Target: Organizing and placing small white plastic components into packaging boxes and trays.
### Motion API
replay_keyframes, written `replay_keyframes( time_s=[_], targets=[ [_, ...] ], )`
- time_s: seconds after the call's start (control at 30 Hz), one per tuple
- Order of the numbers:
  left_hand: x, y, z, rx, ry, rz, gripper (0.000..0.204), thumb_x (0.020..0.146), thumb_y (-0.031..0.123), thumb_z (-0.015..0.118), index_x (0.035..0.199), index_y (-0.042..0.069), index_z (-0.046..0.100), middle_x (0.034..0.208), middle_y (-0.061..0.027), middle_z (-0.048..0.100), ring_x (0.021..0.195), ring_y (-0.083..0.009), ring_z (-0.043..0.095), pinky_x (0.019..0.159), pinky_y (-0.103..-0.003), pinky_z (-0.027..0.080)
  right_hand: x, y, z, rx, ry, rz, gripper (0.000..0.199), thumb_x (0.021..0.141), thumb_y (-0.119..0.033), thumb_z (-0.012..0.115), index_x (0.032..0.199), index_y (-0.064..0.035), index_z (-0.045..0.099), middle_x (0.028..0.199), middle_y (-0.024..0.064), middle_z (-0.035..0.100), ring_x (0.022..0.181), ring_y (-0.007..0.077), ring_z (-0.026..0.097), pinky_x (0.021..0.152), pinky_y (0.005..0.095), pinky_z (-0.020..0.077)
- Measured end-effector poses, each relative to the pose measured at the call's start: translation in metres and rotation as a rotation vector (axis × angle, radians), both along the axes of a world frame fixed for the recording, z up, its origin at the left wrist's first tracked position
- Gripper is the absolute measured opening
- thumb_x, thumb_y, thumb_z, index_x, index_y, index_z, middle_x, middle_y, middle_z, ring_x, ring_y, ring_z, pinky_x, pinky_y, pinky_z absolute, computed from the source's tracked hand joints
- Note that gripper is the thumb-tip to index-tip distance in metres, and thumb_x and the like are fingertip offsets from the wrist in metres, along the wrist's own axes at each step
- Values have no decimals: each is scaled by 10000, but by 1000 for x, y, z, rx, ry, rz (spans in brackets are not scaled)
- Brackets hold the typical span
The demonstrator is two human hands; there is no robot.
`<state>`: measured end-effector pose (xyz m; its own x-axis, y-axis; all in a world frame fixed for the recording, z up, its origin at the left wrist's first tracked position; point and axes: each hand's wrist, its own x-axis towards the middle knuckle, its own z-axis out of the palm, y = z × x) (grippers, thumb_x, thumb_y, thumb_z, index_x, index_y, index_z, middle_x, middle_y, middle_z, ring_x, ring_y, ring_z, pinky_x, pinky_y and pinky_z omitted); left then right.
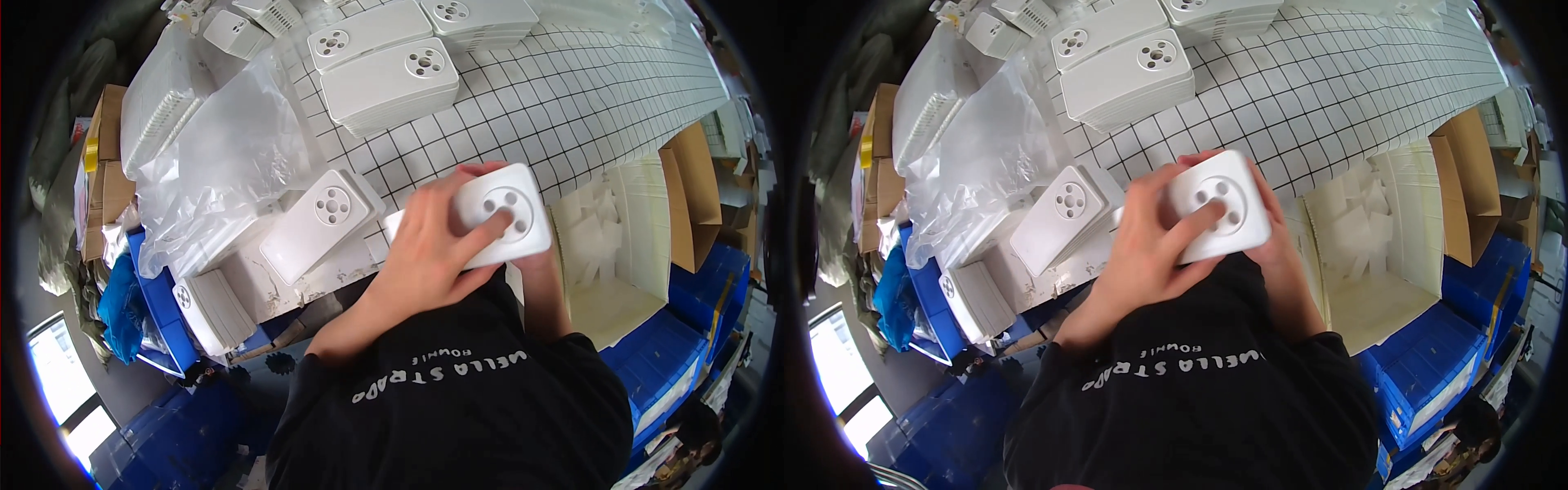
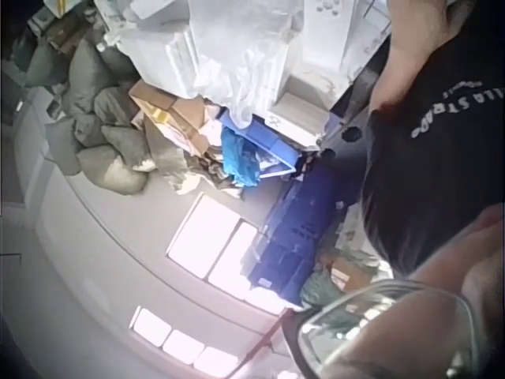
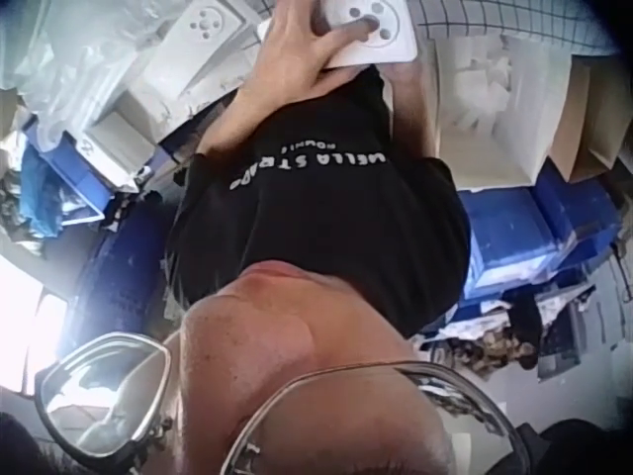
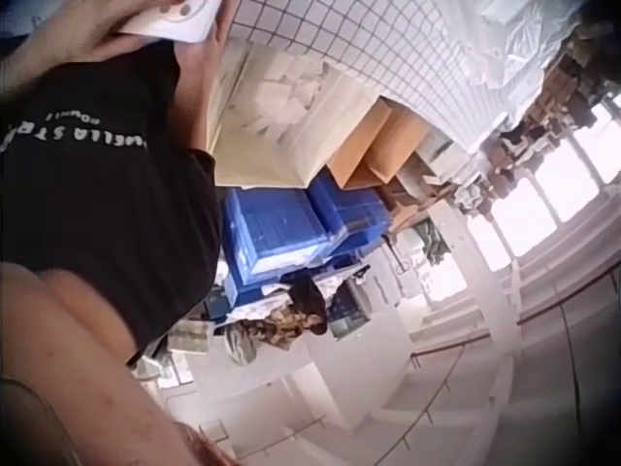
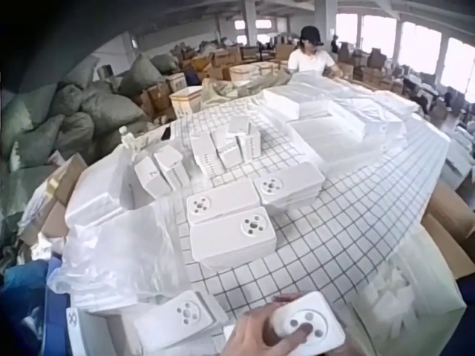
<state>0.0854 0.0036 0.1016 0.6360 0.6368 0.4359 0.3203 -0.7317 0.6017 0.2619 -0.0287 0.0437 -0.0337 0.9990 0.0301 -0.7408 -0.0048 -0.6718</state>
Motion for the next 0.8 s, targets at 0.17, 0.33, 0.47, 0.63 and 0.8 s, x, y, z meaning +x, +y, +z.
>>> replay_keyframes(
  time_s=[0.17,0.33,0.47,0.63,0.8],
  targets=[
    [49,10,-41,-142,-142,-121,589,738,250,859,1276,149,642,1374,-248,448,1135,-415,513,919,-484,488,51,-53,-67,-107,-86,-391,497,960,-101,672,1406,-4,473,1318,121,600,1186,221,603,1008,369,482],
    [39,23,-55,-58,-19,7,622,731,272,860,1294,145,630,1413,-234,449,1200,-402,517,967,-476,481,147,-118,-85,-384,-334,-966,351,995,-120,668,1303,-7,543,1267,103,633,1124,221,614,945,370,517],
    [22,22,-77,27,239,150,642,712,283,865,1287,130,625,1446,-199,476,1275,-395,516,1031,-488,460,223,-164,-109,-802,-1024,-1212,370,988,-139,674,1292,26,542,1310,149,596,1154,252,605,964,379,514],
    [-78,8,2,38,342,233,573,623,215,907,1122,108,648,1437,-142,533,1301,-384,525,1083,-519,418,198,-128,-83,-667,-1251,-1353,342,976,-77,642,1290,14,542,1333,161,569,1180,263,598,969,376,508],
    [-121,16,-2,-166,518,519,529,612,150,903,1090,130,677,1371,-143,537,1244,-380,541,1021,-497,458,127,-40,-57,-351,-1200,-1153,323,970,-27,607,1285,3,547,1332,167,576,1198,265,597,998,362,489]
  ],
)
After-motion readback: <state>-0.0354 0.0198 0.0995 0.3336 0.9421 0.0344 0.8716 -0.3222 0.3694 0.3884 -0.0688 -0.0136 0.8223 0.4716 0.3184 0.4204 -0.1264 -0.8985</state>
